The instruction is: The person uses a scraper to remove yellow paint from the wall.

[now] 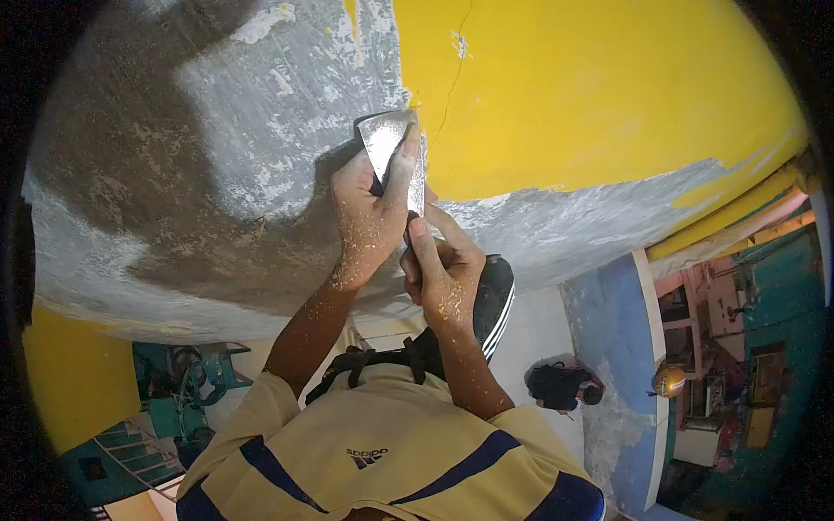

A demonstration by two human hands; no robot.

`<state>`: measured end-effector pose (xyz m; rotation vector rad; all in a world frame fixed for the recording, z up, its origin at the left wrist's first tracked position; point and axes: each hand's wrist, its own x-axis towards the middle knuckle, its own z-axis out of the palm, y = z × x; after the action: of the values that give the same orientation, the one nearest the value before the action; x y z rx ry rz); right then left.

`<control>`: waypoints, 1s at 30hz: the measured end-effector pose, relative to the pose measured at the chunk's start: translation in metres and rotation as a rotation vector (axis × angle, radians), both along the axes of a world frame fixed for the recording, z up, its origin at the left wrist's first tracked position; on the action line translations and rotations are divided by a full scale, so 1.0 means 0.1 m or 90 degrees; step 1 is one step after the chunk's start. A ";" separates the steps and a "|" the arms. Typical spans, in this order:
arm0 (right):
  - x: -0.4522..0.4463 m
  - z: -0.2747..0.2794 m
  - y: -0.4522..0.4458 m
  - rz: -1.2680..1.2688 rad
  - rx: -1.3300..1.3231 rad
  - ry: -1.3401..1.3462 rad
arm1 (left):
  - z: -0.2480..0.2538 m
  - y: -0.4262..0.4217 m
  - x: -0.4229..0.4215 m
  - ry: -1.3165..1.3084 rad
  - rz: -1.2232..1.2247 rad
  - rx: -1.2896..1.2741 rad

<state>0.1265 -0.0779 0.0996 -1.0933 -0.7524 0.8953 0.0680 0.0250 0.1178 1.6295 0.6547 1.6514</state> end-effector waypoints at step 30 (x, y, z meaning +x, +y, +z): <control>-0.07 0.47 0.25 0.032 0.175 -0.095 | 0.93 0.07 -0.30 0.062 0.054 0.126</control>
<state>0.1195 -0.0528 0.1467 -0.9068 -0.9996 0.7322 0.0380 0.0318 0.2104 1.8561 0.6325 1.7517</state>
